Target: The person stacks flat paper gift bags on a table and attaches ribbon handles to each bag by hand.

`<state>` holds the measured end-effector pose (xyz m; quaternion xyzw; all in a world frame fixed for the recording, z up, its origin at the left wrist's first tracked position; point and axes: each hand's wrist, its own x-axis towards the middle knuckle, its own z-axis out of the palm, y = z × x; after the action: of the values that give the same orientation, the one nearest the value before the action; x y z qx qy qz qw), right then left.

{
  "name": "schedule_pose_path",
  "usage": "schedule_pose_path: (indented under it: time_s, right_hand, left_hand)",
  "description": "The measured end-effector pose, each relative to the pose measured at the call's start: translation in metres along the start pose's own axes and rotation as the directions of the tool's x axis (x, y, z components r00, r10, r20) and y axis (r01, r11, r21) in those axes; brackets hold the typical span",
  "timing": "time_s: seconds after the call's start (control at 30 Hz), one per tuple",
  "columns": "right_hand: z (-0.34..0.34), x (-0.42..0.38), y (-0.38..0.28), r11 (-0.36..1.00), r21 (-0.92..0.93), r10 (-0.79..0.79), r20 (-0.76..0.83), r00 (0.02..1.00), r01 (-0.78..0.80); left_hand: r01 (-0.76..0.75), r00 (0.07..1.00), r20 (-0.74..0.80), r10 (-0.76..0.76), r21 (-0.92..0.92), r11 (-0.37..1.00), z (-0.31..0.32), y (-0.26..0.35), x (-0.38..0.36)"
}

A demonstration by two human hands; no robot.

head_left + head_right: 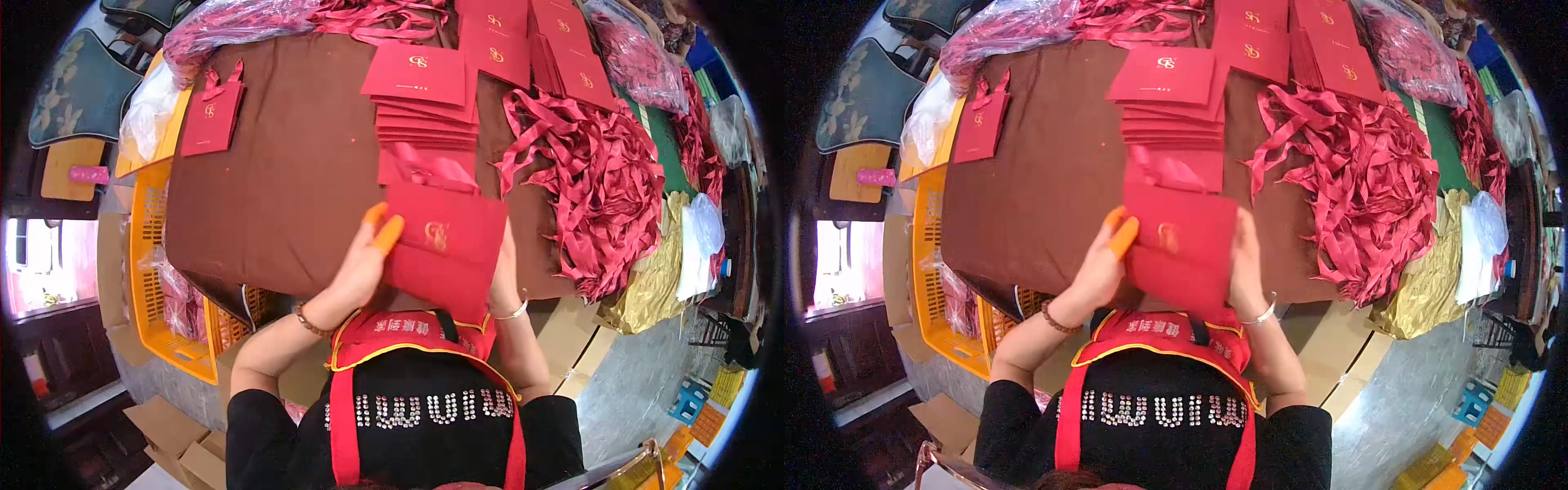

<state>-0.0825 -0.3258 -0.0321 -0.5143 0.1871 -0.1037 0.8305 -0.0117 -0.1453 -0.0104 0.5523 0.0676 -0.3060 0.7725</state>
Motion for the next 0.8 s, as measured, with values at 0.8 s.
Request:
schedule_pose_path:
  time_s: [0.8]
  right_hand:
    - [-0.039, 0.056, -0.033, 0.134, -0.952, -0.461, 0.186, 0.868, 0.275]
  left_hand:
    - [-0.640, 0.679, 0.592, 0.435, 0.767, -0.045, 0.016, 0.041, -0.006]
